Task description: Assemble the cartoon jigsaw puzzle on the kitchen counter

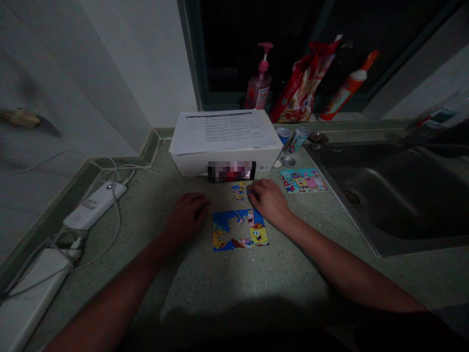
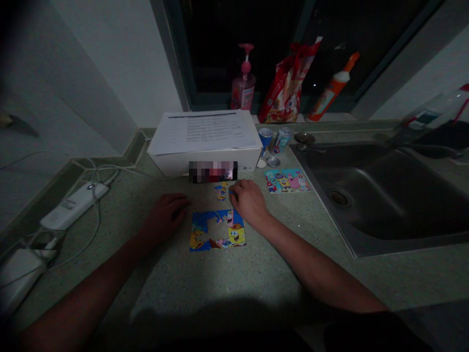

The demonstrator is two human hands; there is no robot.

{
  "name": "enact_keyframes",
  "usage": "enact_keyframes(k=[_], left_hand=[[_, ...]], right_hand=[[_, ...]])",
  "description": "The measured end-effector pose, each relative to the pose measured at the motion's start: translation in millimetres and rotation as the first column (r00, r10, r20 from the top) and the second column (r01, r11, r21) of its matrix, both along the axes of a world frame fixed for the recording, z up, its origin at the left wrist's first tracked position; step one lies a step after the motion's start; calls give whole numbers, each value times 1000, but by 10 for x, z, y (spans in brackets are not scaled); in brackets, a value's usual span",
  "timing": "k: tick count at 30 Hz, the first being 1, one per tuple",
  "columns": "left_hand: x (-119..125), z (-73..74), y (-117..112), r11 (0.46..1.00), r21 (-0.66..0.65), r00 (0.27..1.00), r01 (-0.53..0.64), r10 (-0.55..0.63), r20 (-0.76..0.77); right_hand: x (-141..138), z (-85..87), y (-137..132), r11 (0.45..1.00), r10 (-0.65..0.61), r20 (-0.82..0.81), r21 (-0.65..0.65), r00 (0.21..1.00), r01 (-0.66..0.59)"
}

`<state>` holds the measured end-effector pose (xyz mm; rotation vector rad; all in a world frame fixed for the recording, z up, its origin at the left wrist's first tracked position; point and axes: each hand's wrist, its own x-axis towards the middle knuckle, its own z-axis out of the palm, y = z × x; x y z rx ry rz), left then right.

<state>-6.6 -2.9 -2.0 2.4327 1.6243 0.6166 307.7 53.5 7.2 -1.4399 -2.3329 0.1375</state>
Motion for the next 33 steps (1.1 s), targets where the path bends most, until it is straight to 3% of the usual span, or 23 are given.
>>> enact_keyframes(k=[4,9,33], left_hand=[[-1,9,3,1000,-10,1000,0,0,9],[-1,11,1,1000,-9,1000,-5,5,6],[4,8,6,1000,-11,1000,-12,12,14]], right_hand=[[116,-28,-48,998,66,-43,25,997,-65],[197,-40,-77,998,52,-65,37,997,-50],[203,-43,-80,997,68,-85,38,994,-65]])
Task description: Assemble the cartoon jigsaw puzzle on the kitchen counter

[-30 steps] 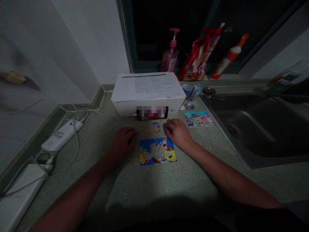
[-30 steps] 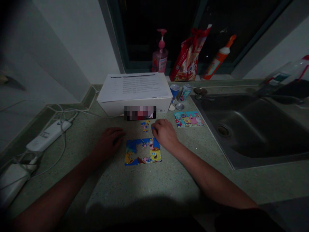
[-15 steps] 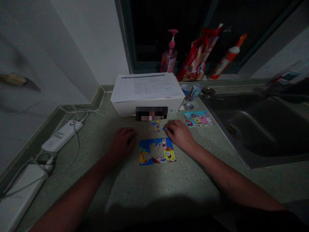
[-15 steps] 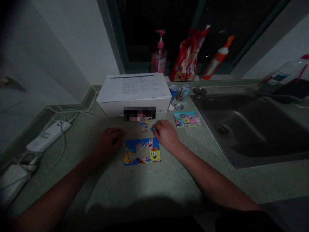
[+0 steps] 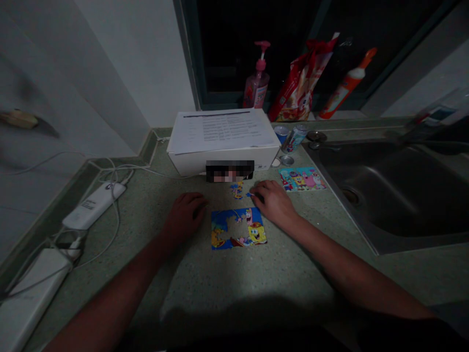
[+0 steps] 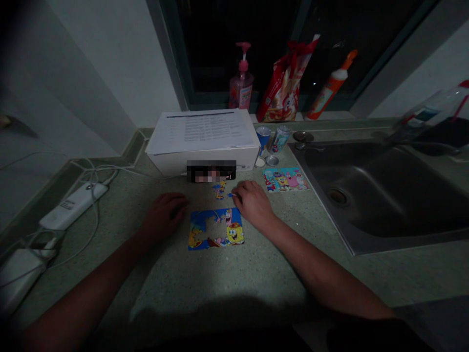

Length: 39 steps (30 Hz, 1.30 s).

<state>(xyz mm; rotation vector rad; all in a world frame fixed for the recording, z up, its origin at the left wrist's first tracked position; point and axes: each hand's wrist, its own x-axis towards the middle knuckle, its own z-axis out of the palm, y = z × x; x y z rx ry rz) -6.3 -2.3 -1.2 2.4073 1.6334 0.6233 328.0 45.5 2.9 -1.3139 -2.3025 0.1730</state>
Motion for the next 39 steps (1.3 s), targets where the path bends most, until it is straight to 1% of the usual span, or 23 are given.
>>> enact_keyframes(k=[6,13,21,34,39], left_hand=[[-3,3,-6,1000,3,1000,5,-5,-1],[-1,-1,-6,1000,1,1000,-5,5,-3],[2,5,-2,1000,10,1000,0,0,-10],[1,6,-6,1000,9,1000,4,-4,-3],[-8,-16,8,1000,7,1000,4,-4,-7]], right_hand=[[-5,16,-7,1000,9,30,-11,999,-9],[-12,38,-21,1000,10,28,-4,1000,-10],[1,22,-16,1000,5,60,-6,998,-5],[-6,37,-12,999,0,47,-42,999,2],[-9,53,-20,999,6,53,-35,999,-4]])
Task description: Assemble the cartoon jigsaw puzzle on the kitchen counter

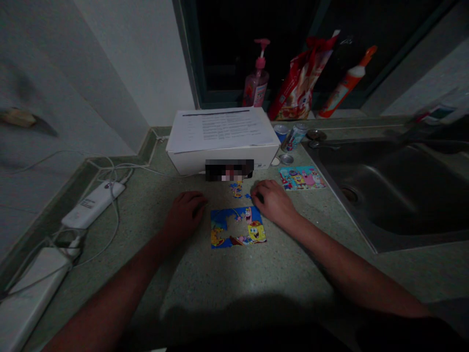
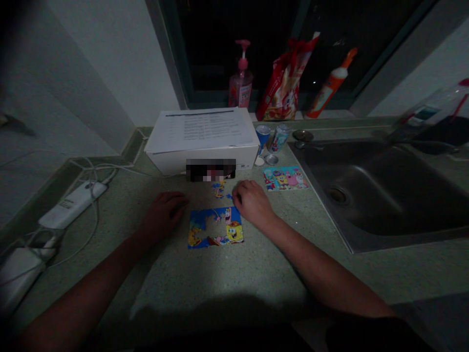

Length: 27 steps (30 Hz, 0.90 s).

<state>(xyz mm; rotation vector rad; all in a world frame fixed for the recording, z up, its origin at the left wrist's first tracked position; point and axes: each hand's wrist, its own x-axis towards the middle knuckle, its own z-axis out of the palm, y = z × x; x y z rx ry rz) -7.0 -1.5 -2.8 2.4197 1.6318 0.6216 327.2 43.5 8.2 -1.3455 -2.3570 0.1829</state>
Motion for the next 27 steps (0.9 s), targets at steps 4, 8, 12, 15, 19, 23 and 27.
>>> enact_keyframes(k=[4,8,12,15,19,23,27], left_hand=[[-6,-6,1,1000,-2,1000,5,-5,-8],[-3,0,-10,1000,10,1000,5,-5,-9],[-2,-7,-11,1000,13,1000,4,-4,-2],[-6,-21,-4,1000,13,1000,7,-7,-3],[-12,-29,2,1000,13,1000,13,-13,-9],[-9,-17,-3,1000,8,1000,7,-7,-6],[0,3,-8,1000,11,1000,4,-4,1]], right_hand=[[-2,3,-16,1000,15,0,9,1000,-15],[4,-17,-20,999,40,-18,21,999,-40],[9,-31,-14,999,36,-19,23,999,-36],[5,-28,-11,999,30,-8,24,1000,-30],[-2,-15,-6,999,32,-3,19,999,-32],[-5,-12,-2,999,33,-14,3,999,-33],[1,-7,5,999,37,-39,-9,999,-37]])
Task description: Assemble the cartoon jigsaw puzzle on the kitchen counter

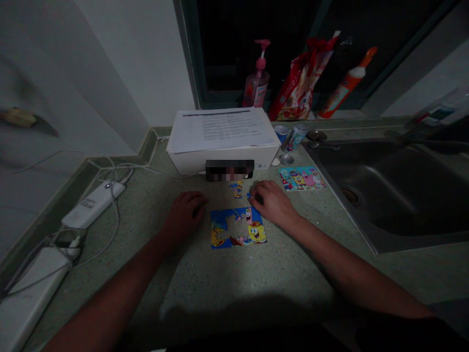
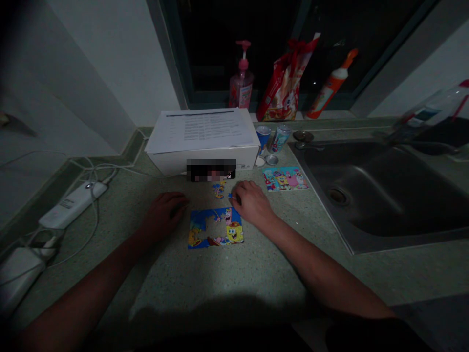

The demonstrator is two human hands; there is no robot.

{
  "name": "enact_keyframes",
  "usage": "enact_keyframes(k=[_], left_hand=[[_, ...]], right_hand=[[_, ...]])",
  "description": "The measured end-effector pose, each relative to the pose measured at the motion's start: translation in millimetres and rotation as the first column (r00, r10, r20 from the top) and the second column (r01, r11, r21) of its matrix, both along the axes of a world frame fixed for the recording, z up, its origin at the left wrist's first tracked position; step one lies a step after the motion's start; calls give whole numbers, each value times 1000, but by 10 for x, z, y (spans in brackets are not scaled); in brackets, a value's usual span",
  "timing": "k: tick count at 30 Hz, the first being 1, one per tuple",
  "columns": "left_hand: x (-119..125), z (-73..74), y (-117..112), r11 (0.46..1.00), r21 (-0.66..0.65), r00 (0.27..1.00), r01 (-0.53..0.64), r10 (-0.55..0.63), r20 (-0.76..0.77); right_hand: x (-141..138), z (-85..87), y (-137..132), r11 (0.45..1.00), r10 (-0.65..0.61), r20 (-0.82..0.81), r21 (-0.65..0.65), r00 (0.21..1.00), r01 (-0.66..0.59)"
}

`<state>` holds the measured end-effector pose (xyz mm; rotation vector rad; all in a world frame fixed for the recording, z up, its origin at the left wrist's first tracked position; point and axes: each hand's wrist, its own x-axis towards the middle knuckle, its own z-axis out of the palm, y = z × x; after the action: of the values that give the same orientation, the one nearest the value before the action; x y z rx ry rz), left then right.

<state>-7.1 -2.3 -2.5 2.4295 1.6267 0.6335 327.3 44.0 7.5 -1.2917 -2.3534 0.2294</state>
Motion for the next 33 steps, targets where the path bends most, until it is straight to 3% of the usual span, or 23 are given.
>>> enact_keyframes(k=[4,12,33], left_hand=[[5,13,-1,1000,-8,1000,0,0,-8],[5,6,-3,1000,6,1000,6,-6,0],[12,21,-8,1000,-18,1000,-5,5,8]], right_hand=[[26,22,15,1000,6,-36,25,999,-5],[51,-17,34,988,144,27,61,989,-145],[61,-26,44,997,78,-38,7,996,-78]])
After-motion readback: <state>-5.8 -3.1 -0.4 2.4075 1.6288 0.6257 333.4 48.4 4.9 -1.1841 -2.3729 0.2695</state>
